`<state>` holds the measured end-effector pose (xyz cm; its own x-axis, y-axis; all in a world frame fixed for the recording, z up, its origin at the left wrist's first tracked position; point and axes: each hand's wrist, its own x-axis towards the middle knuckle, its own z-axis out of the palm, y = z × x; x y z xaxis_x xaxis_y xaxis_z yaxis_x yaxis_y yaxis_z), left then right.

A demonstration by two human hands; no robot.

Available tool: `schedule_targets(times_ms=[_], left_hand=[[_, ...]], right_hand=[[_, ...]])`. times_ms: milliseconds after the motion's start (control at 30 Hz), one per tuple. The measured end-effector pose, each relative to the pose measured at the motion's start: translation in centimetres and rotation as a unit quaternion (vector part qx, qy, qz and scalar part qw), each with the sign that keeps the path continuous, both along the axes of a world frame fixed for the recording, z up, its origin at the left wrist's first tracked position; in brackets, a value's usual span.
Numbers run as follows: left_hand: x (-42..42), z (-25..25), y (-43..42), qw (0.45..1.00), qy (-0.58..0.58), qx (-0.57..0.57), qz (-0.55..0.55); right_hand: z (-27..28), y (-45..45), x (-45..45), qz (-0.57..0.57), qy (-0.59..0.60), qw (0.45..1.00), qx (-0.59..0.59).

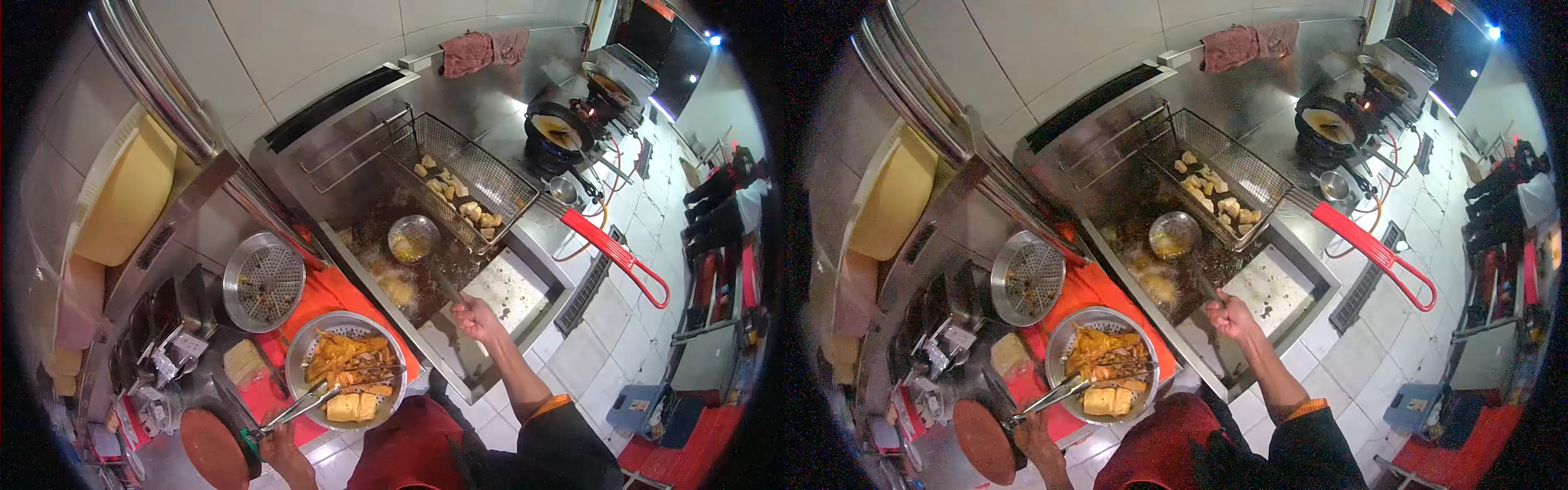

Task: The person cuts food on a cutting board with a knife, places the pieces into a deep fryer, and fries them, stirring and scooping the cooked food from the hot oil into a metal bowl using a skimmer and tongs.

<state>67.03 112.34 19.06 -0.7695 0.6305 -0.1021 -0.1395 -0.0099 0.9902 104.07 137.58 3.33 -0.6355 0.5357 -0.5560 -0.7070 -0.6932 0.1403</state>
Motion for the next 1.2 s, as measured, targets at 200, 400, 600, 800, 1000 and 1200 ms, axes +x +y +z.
schedule_targets(times_ms=[200,400,600,800,1000,1200], left_hand=[[0.5,0.6,0.4,1.000,0.000,0.006,-0.002],[0.5,0.3,0.6,1.000,-0.007,-0.002,-0.018],[1.3,1.2,0.8,1.000,-0.015,0.008,-0.011],[1.0,1.6,0.4,1.000,-0.009,0.009,-0.007],[0.6,1.1,0.3,1.000,-0.011,0.014,0.004],[1.1,2.0,0.7,1.000,0.005,0.002,-0.003]], right_hand=[[2.7,-4.5,5.0,-0.023,-0.243,0.967,0.072],[7.9,-4.7,5.0,0.072,-0.516,0.837,0.169],[4.1,-5.0,3.1,0.108,-0.426,0.884,0.161],[2.7,-5.3,1.1,0.082,-0.304,0.945,0.086],[0.8,-4.5,0.8,0.064,-0.134,0.989,-0.020],[-1.4,0.4,-1.7,0.025,-0.043,0.998,-0.042]])
